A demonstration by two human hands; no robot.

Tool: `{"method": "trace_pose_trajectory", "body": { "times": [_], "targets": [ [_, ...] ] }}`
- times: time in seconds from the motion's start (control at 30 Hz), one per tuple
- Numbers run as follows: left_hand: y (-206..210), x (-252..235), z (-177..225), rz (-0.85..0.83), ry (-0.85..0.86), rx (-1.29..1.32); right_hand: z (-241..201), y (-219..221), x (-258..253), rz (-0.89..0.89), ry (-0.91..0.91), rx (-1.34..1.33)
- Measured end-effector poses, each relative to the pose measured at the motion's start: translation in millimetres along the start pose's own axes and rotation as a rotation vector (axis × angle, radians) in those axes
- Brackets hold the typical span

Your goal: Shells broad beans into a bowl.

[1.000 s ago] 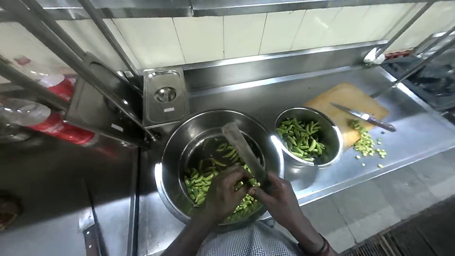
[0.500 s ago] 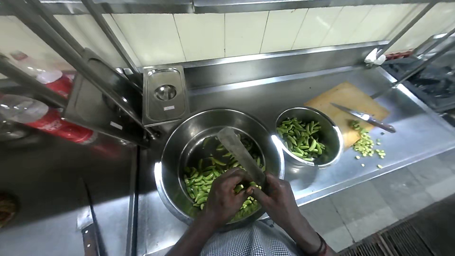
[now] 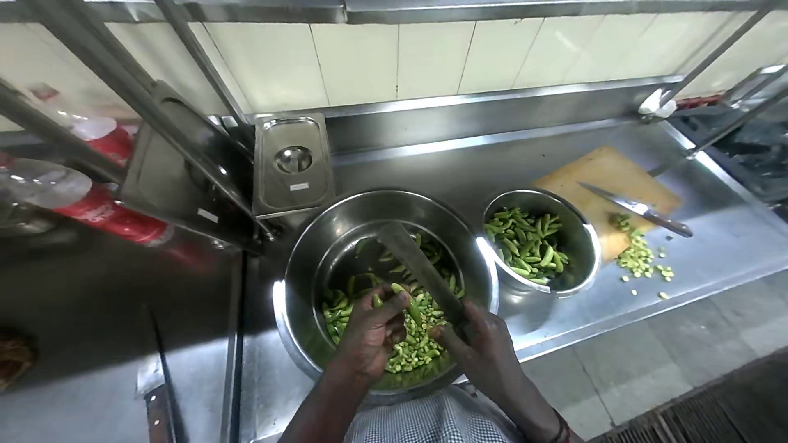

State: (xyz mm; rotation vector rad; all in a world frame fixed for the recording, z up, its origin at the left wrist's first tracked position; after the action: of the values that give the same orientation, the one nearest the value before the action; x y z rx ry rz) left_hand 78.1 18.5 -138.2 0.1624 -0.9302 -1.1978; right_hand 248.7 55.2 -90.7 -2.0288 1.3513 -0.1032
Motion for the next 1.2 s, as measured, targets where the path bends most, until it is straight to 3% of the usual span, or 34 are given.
{"method": "trace_pose_trajectory", "body": {
  "times": [0.2, 0.53, 0.67, 0.8, 0.87, 0.93, 1.07, 1.13, 1.2],
  "targets": [
    [7, 3, -19, 0.022, -0.129, 0.117, -10, 5, 0, 0.005, -0.034, 0.001],
    [12, 7, -29, 0.031, -0.154, 0.124, -13, 15, 1, -0.07, -0.074, 0.048],
    [-10, -3, -17, 0.192, -0.101, 0.154, -10, 14, 4, -0.101, -0.084, 0.044],
    [-22, -12, 8, 0.183, -0.04, 0.268, -1, -6, 2, 0.011, -0.065, 0.095],
    [-28, -21, 15, 0.192, -0.015, 0.206, 6, -16, 1, 0.06, -0.028, 0.108],
    [-25, -28, 23, 0.192, 0.032, -0.07, 13, -23, 2, 0.088, 0.025, 0.09],
    [11, -54, 39, 0.145, 0.153, -1.08, 17, -32, 4, 0.148, 0.077, 0.07],
    [19, -94, 23, 0.093, 0.162, -1.554, 19, -34, 6, 0.159, 0.088, 0.061],
    [17, -129, -3, 0.049, 0.117, -1.833, 20, -36, 7, 0.172, 0.083, 0.042]
  ]
}}
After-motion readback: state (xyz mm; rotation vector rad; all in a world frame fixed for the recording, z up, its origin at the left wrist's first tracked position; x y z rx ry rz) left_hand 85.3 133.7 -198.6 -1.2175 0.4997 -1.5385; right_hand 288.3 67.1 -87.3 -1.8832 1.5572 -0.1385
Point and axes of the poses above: each hand's wrist, its own x-axis away from the middle knuckle, its own y-axis out of the palm, z = x × y, the point moved 9 cm from there along -x, towards the middle knuckle, and after that the axes turned 7 degrees about -y, right-handed, at the moved point
